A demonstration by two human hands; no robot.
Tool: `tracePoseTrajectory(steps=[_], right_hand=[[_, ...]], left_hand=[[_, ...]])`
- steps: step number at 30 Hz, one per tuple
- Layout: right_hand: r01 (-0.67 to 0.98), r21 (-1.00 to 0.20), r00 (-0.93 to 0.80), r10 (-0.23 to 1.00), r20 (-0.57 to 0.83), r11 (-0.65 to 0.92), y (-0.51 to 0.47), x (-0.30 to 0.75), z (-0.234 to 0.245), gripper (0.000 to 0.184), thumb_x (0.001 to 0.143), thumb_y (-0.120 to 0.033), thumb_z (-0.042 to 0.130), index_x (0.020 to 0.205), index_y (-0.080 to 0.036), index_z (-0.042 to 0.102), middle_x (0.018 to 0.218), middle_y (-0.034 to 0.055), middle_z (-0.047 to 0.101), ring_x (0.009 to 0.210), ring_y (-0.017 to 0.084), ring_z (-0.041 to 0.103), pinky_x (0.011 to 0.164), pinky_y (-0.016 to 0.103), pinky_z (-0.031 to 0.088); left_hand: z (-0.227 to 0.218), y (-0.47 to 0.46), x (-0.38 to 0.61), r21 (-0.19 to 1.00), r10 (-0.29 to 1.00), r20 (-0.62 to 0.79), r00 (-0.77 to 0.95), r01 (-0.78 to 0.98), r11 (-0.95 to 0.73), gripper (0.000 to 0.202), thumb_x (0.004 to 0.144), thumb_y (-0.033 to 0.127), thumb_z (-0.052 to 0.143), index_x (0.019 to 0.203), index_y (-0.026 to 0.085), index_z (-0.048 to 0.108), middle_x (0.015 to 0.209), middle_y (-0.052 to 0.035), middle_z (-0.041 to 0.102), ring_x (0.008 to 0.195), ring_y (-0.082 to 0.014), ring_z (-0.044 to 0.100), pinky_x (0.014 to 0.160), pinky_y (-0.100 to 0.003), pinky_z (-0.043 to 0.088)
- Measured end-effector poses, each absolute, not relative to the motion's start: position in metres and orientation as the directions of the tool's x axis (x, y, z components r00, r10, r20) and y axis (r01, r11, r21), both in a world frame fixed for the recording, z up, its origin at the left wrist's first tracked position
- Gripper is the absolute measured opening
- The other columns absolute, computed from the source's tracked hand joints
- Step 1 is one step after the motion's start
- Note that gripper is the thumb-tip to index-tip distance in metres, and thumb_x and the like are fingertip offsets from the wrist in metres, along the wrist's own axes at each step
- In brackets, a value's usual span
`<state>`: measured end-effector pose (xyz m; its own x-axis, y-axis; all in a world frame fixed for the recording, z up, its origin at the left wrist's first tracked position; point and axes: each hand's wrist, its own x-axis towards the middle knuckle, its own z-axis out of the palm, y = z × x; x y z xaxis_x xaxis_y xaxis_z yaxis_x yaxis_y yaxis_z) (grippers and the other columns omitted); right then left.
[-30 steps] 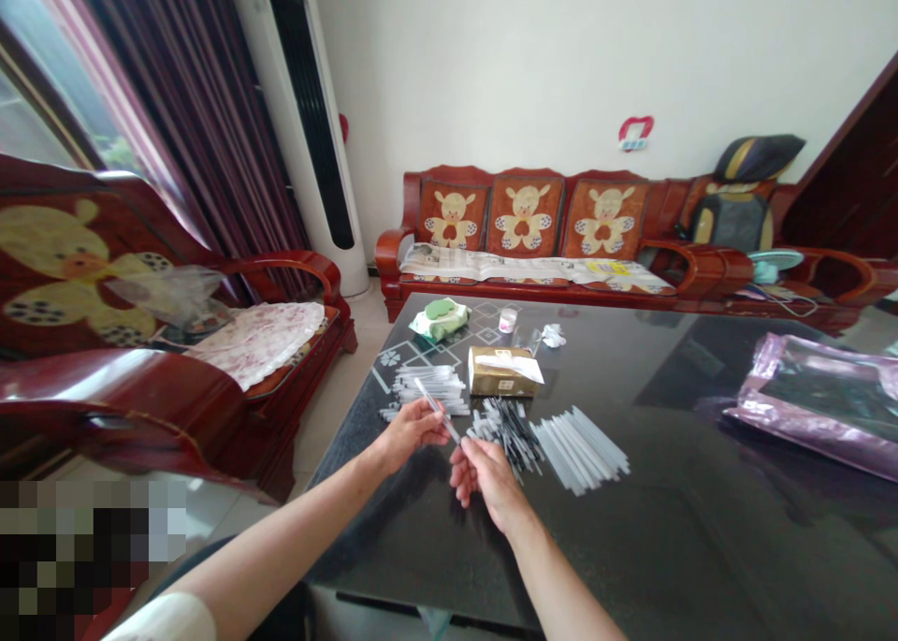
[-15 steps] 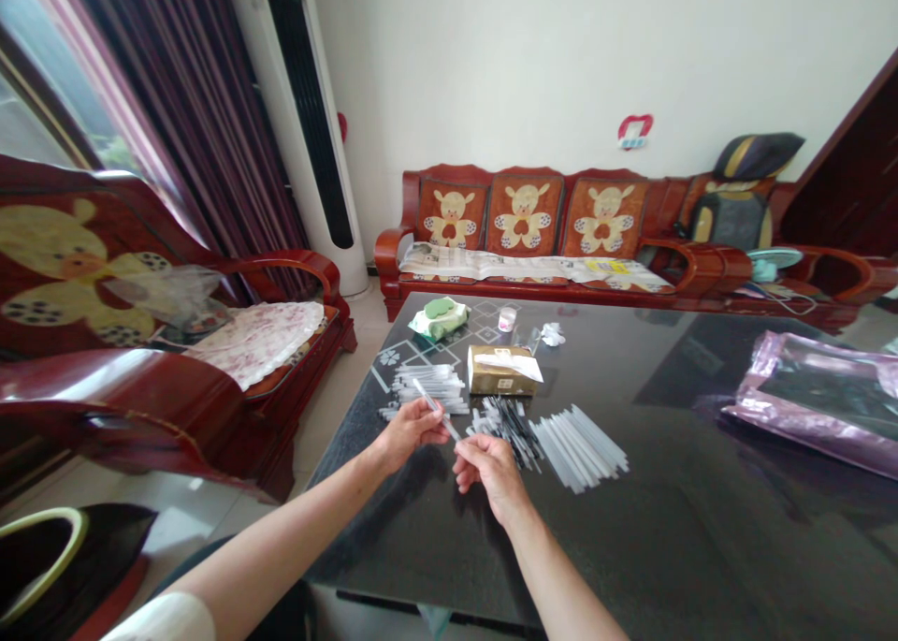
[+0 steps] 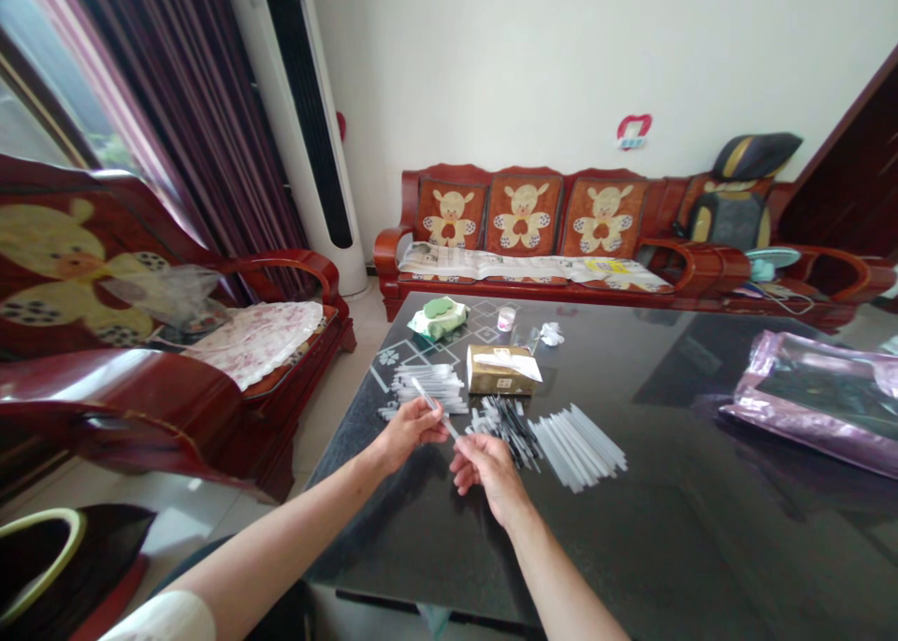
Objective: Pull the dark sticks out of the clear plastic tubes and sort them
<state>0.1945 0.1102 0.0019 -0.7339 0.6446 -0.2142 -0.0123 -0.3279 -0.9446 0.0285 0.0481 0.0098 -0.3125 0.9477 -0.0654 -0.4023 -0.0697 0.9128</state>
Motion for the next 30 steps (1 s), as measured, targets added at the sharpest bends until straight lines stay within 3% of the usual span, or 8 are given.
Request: tracePoseTrajectory(steps=[3, 8, 13, 17, 22, 27, 30], right_hand=[[0.003, -0.944, -0.762, 0.611, -0.216, -0.33, 0.1097, 0.1941, 0.0013, 0.04, 0.079, -0.052, 0.057, 0.079, -0.012, 0.06, 0.057, 0.0031, 0.064, 0.04, 0.011, 0.056, 0.036, 0.021, 0.044], [-0.014, -0.953, -0.713, 0.671, -0.203, -0.304, 0.111, 0.1946, -0.0009, 0.031, 0.072, -0.041, 0.071, 0.077, -0.013, 0.057, 0.06, 0.0015, 0.065, 0.043, 0.01, 0.057, 0.04, 0.02, 0.046], [0.006, -0.941, -0.763, 0.607, -0.223, -0.339, 0.1103, 0.1949, -0.0017, 0.039, 0.082, -0.05, 0.056, 0.082, -0.011, 0.06, 0.059, 0.0042, 0.065, 0.042, 0.011, 0.057, 0.037, 0.021, 0.045], [-0.016, -0.944, -0.74, 0.639, -0.211, -0.33, 0.1109, 0.1943, -0.0028, 0.032, 0.076, -0.043, 0.066, 0.079, -0.012, 0.058, 0.06, 0.0027, 0.065, 0.044, 0.01, 0.057, 0.04, 0.021, 0.047], [-0.003, -0.928, -0.76, 0.604, -0.24, -0.372, 0.1117, 0.1939, -0.0048, 0.042, 0.083, -0.052, 0.054, 0.082, -0.011, 0.06, 0.058, 0.0048, 0.065, 0.041, 0.012, 0.057, 0.037, 0.023, 0.046], [-0.031, -0.936, -0.734, 0.643, -0.217, -0.351, 0.1112, 0.1941, -0.003, 0.031, 0.073, -0.041, 0.07, 0.081, -0.013, 0.058, 0.062, 0.0027, 0.066, 0.045, 0.011, 0.058, 0.041, 0.021, 0.048], [-0.008, -0.922, -0.756, 0.606, -0.248, -0.388, 0.1098, 0.1939, -0.0012, 0.038, 0.079, -0.049, 0.061, 0.083, -0.012, 0.06, 0.061, 0.0049, 0.066, 0.044, 0.012, 0.059, 0.04, 0.023, 0.048]], left_hand=[[0.0088, 0.0482, 0.0283, 0.915, 0.95, -0.063, -0.305, -0.398, -0.067, 0.038, 0.068, 0.04, 0.075, 0.085, 0.013, 0.055, 0.073, -0.0041, 0.065, 0.063, -0.0132, 0.064, 0.063, -0.027, 0.054], [0.006, 0.0486, 0.0276, 0.912, 0.951, -0.063, -0.303, -0.404, -0.068, 0.038, 0.068, 0.04, 0.075, 0.087, 0.013, 0.055, 0.074, -0.0042, 0.065, 0.065, -0.0141, 0.064, 0.064, -0.028, 0.054], [0.0074, 0.0484, 0.0249, 0.915, 0.949, -0.063, -0.31, -0.398, -0.07, 0.038, 0.068, 0.041, 0.075, 0.086, 0.013, 0.055, 0.074, -0.0048, 0.066, 0.065, -0.0142, 0.064, 0.065, -0.028, 0.054], [0.0075, 0.0484, 0.024, 0.915, 0.947, -0.064, -0.316, -0.397, -0.07, 0.039, 0.068, 0.041, 0.075, 0.086, 0.013, 0.055, 0.074, -0.005, 0.066, 0.064, -0.0143, 0.064, 0.065, -0.028, 0.054], [0.0064, 0.0486, 0.0249, 0.914, 0.95, -0.055, -0.308, -0.399, -0.076, 0.037, 0.069, 0.04, 0.075, 0.085, 0.013, 0.055, 0.074, -0.0053, 0.066, 0.064, -0.0144, 0.064, 0.065, -0.029, 0.054], [0.0074, 0.0479, 0.0257, 0.917, 0.952, -0.058, -0.3, -0.393, -0.068, 0.036, 0.069, 0.039, 0.074, 0.086, 0.013, 0.054, 0.073, -0.0049, 0.066, 0.063, -0.0143, 0.064, 0.065, -0.029, 0.054], [0.0086, 0.0474, 0.0261, 0.915, 0.95, -0.061, -0.305, -0.397, -0.068, 0.037, 0.069, 0.039, 0.075, 0.086, 0.013, 0.054, 0.074, -0.0048, 0.066, 0.064, -0.014, 0.064, 0.064, -0.028, 0.054]])
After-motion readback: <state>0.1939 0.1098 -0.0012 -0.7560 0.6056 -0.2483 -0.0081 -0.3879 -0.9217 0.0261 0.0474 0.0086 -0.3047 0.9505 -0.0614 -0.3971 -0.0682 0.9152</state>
